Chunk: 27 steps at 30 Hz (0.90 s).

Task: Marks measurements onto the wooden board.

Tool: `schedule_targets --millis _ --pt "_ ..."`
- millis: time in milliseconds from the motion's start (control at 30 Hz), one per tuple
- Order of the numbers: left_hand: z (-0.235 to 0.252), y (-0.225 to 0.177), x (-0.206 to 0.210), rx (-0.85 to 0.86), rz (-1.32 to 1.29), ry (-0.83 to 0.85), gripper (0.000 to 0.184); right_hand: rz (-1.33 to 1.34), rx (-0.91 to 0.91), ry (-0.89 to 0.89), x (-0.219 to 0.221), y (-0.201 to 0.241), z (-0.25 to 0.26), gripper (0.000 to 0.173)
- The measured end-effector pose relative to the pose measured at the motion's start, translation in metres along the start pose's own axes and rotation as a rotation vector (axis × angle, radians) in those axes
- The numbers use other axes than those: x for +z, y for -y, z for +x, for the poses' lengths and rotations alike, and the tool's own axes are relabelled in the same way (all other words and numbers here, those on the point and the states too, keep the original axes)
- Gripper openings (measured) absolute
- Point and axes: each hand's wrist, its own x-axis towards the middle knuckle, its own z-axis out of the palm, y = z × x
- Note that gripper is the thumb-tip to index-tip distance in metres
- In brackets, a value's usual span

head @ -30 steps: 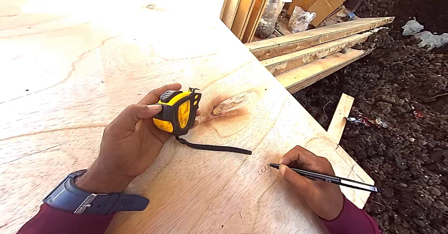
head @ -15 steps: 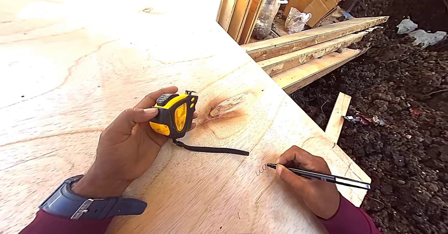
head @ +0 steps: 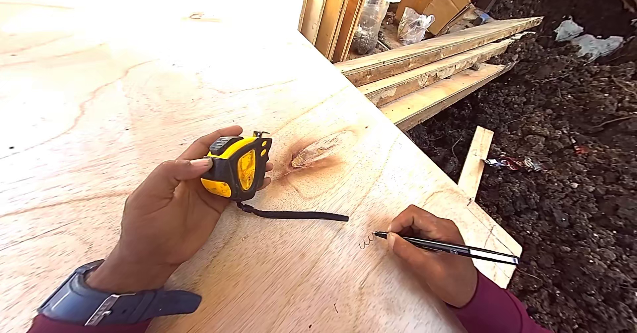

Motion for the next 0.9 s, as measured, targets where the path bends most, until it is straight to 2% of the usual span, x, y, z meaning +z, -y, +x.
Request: schedule_targets --millis 900 --pt "0.0004 0.0004 -0.0012 -0.005 -0.009 0.012 0.054 -0.006 0.016 0.009 -0.0006 0.0018 0.0012 0.002"
